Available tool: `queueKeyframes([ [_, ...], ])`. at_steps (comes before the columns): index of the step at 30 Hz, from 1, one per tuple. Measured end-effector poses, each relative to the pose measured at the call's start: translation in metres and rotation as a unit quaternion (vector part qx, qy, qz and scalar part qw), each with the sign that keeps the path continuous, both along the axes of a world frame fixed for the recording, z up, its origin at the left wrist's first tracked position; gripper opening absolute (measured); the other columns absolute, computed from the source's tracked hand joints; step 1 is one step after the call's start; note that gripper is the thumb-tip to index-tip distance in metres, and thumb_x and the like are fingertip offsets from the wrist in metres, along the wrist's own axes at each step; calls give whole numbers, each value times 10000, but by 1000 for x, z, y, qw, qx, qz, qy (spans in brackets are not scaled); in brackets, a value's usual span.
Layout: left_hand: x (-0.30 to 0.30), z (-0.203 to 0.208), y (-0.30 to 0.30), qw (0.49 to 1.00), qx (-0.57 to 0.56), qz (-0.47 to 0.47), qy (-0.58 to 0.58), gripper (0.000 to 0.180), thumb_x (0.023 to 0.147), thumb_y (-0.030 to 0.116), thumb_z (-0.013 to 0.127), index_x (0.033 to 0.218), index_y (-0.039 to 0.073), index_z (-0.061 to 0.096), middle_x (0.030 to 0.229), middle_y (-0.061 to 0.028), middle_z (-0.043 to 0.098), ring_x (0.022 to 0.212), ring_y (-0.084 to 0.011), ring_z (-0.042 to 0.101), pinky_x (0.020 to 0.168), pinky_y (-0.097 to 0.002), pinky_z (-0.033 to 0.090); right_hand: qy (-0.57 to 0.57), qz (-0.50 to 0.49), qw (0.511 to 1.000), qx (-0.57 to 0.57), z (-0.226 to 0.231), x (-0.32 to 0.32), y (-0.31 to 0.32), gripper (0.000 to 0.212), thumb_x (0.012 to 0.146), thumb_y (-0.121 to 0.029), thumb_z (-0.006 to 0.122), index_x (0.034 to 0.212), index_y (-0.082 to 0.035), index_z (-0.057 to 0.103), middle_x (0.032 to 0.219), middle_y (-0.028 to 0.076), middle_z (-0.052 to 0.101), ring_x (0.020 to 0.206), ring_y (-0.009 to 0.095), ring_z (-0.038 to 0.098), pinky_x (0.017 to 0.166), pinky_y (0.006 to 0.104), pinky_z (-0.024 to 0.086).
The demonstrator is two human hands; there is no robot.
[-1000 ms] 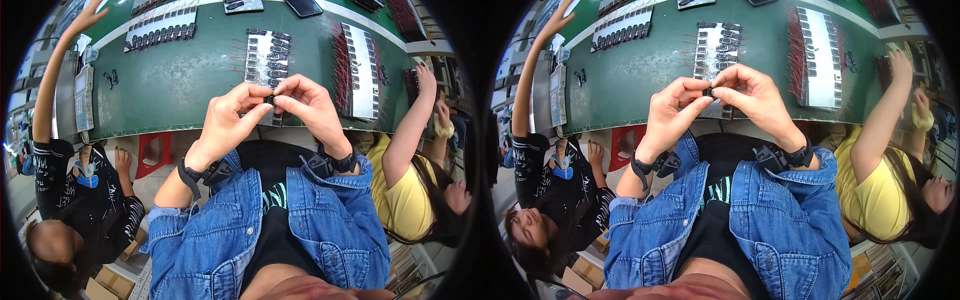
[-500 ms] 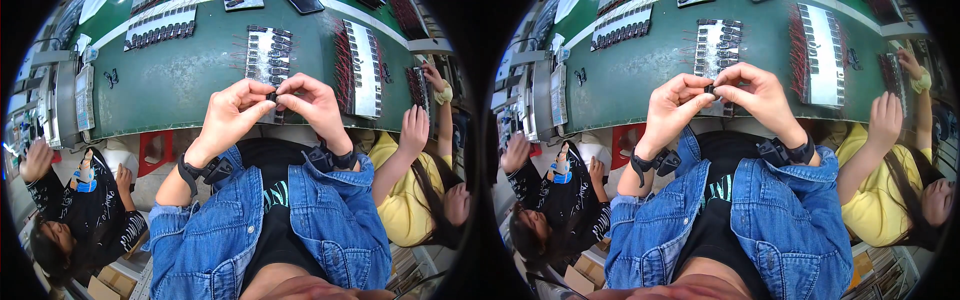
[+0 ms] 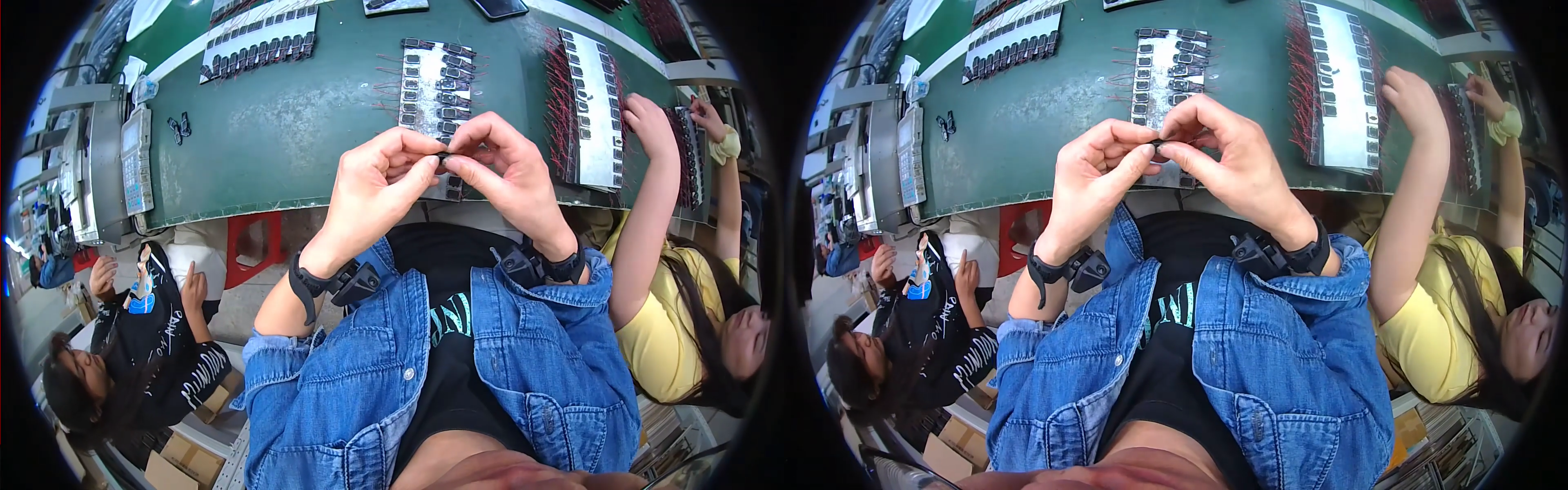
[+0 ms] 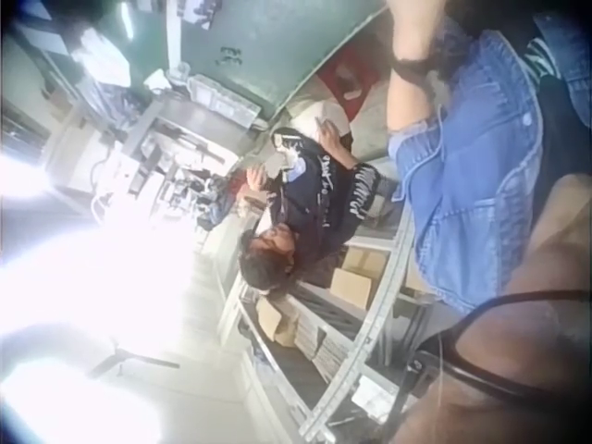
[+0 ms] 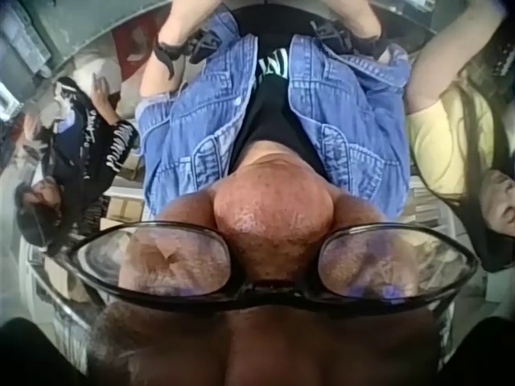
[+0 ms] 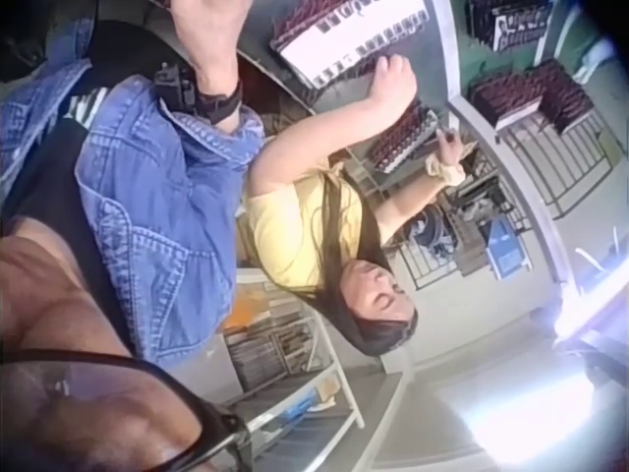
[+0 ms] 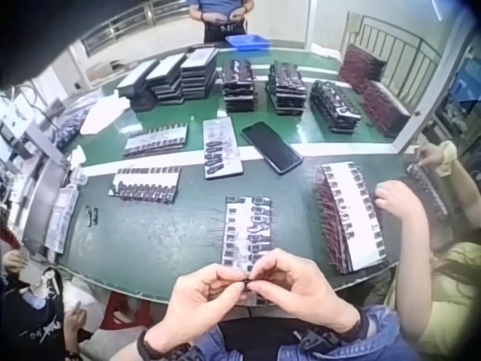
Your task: The recorder is manually inserting small metal components into individual slots of a plastic assembly tray.
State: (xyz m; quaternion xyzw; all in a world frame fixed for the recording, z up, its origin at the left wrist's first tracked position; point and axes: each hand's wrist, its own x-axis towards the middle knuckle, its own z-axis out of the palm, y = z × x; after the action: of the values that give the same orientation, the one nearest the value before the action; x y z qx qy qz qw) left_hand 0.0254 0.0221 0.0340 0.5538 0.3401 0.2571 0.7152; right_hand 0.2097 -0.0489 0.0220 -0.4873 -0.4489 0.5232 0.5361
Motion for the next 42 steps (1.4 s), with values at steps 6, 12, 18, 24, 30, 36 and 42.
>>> queueKeyframes([
  [6, 3, 5, -5, 998, 41, 47, 17, 137, 932, 8, 625, 1062, -28, 647, 963, -64, 714, 889, -87, 676, 805, -235, 563, 105, -47, 992, -42, 2, -7, -4, 221, 914, 20, 658, 1115, -4, 568, 1048, 32, 579, 982, 100, 577, 881, 256, 512],
  [12, 6, 1, -14, 994, 85, 59, 29, 122, 922, 4, 632, 1038, -34, 645, 941, -62, 718, 872, -89, 683, 785, -235, 566, 99, -66, 993, 3, -2, -17, -6, 139, 917, 34, 638, 1018, -25, 563, 1035, 37, 587, 985, 103, 577, 852, 265, 501],
  [18, -1, 4, -20, 971, 222, 3, 90, 128, 887, -5, 655, 1010, -37, 637, 895, -88, 729, 813, -128, 719, 704, -280, 588, -223, -45, 963, 145, -4, -16, -23, 148, 891, 91, 601, 898, -42, 538, 1028, 67, 599, 976, 127, 585, 835, 264, 482],
  [24, -12, -1, -31, 960, 252, -35, 115, 117, 876, 4, 667, 980, -34, 629, 867, -98, 728, 797, -144, 727, 679, -299, 594, -195, -13, 974, 112, -6, -16, -39, 146, 877, 102, 601, 902, -34, 554, 1052, 85, 603, 970, 137, 592, 852, 268, 480],
  [30, -1, -5, -28, 988, 128, 12, 79, 98, 920, 24, 638, 995, -34, 617, 866, -89, 719, 791, -133, 714, 689, -269, 592, 82, -63, 992, -75, 4, -20, -34, 167, 901, 64, 604, 1043, -20, 631, 1102, 86, 609, 960, 133, 596, 865, 276, 483],
  [36, -2, 3, 0, 997, -35, 26, 66, 114, 954, 28, 600, 1053, -27, 599, 892, -98, 709, 811, -138, 706, 713, -259, 586, -258, -163, 950, 62, 3, 0, -32, 211, 925, 18, 608, 1132, -10, 642, 1058, 69, 626, 957, 137, 603, 868, 275, 482],
  [42, 0, 4, -3, 998, -53, 27, 31, 118, 965, 39, 597, 1058, -32, 591, 916, -104, 704, 840, -137, 703, 741, -258, 588, -277, -148, 949, 23, 13, -10, -22, 190, 939, -20, 630, 1126, 11, 644, 987, 47, 652, 943, 129, 618, 848, 257, 488],
])
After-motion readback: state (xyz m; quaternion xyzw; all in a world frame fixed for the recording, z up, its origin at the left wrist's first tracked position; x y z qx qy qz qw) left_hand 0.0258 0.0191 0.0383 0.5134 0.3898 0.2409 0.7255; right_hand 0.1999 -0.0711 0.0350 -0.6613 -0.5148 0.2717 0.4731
